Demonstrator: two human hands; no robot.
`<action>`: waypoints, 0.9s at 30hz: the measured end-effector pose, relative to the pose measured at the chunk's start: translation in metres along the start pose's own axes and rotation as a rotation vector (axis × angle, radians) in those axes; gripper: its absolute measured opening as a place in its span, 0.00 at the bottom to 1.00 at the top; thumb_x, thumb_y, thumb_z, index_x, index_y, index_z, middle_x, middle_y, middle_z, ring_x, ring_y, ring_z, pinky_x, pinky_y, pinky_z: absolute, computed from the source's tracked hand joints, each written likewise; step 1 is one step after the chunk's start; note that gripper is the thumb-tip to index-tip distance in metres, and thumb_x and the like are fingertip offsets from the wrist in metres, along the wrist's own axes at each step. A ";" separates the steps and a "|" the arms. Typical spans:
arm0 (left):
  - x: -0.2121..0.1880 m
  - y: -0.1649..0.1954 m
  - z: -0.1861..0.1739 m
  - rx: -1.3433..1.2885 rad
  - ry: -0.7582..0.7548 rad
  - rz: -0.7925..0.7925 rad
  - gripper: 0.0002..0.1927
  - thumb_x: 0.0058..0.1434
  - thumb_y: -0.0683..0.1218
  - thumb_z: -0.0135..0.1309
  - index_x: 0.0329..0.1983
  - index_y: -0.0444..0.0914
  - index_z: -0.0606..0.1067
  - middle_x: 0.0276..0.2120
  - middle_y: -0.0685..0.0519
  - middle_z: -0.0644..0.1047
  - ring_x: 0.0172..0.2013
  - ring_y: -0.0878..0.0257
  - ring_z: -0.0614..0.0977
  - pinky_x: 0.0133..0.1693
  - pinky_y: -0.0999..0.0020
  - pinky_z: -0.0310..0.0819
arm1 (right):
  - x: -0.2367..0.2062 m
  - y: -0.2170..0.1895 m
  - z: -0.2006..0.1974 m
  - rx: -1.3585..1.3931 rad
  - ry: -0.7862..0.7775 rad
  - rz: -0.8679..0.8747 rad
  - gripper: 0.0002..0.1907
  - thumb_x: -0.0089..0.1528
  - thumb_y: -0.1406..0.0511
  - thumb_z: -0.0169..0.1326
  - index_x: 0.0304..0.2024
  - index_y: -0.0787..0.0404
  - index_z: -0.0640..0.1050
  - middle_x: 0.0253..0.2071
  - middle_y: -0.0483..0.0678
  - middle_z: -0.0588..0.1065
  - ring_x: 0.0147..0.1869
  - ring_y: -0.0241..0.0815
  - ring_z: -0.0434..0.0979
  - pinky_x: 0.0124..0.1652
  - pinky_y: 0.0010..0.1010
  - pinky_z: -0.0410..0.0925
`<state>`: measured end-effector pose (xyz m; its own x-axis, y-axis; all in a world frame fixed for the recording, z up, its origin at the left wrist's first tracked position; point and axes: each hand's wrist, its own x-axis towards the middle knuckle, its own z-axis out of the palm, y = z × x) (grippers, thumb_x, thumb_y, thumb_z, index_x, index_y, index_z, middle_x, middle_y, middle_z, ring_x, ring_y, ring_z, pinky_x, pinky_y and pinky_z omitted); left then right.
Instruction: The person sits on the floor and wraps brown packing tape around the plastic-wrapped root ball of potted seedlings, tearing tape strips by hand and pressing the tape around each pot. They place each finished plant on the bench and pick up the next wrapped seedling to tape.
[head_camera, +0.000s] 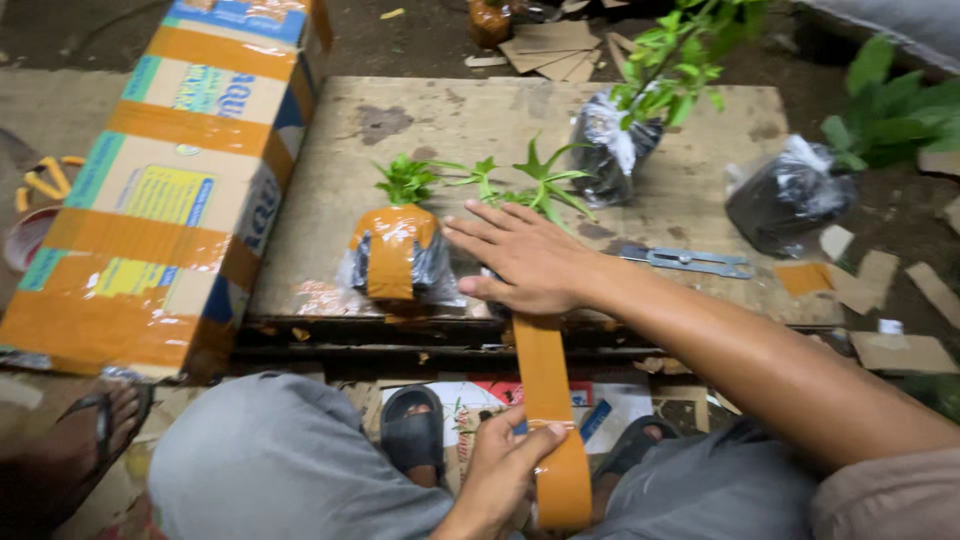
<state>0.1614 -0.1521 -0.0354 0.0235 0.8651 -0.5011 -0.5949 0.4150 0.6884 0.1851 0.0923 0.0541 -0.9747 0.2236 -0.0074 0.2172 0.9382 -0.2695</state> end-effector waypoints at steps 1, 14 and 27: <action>-0.001 0.003 0.001 -0.036 -0.017 -0.001 0.14 0.61 0.43 0.57 0.49 0.32 0.78 0.31 0.51 0.84 0.28 0.68 0.84 0.30 0.73 0.76 | -0.003 0.003 -0.004 0.054 0.053 -0.038 0.37 0.71 0.49 0.41 0.73 0.66 0.59 0.75 0.59 0.55 0.80 0.59 0.46 0.70 0.49 0.45; -0.007 0.006 0.008 -0.135 -0.156 0.032 0.18 0.65 0.41 0.57 0.57 0.29 0.75 0.37 0.46 0.83 0.33 0.65 0.84 0.34 0.71 0.77 | -0.201 0.108 -0.002 -0.112 0.103 0.487 0.25 0.57 0.62 0.60 0.54 0.67 0.75 0.55 0.63 0.72 0.55 0.65 0.73 0.51 0.50 0.68; -0.020 0.020 0.018 -0.050 -0.141 0.055 0.23 0.56 0.38 0.62 0.55 0.33 0.71 0.42 0.45 0.84 0.43 0.63 0.86 0.46 0.67 0.82 | -0.203 0.033 -0.044 -0.090 0.279 0.600 0.15 0.61 0.66 0.60 0.51 0.58 0.79 0.42 0.53 0.80 0.44 0.54 0.80 0.46 0.42 0.69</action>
<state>0.1632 -0.1557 -0.0022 0.1000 0.9187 -0.3822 -0.6378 0.3540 0.6840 0.3929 0.0899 0.0894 -0.6357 0.7623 0.1220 0.7328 0.6455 -0.2153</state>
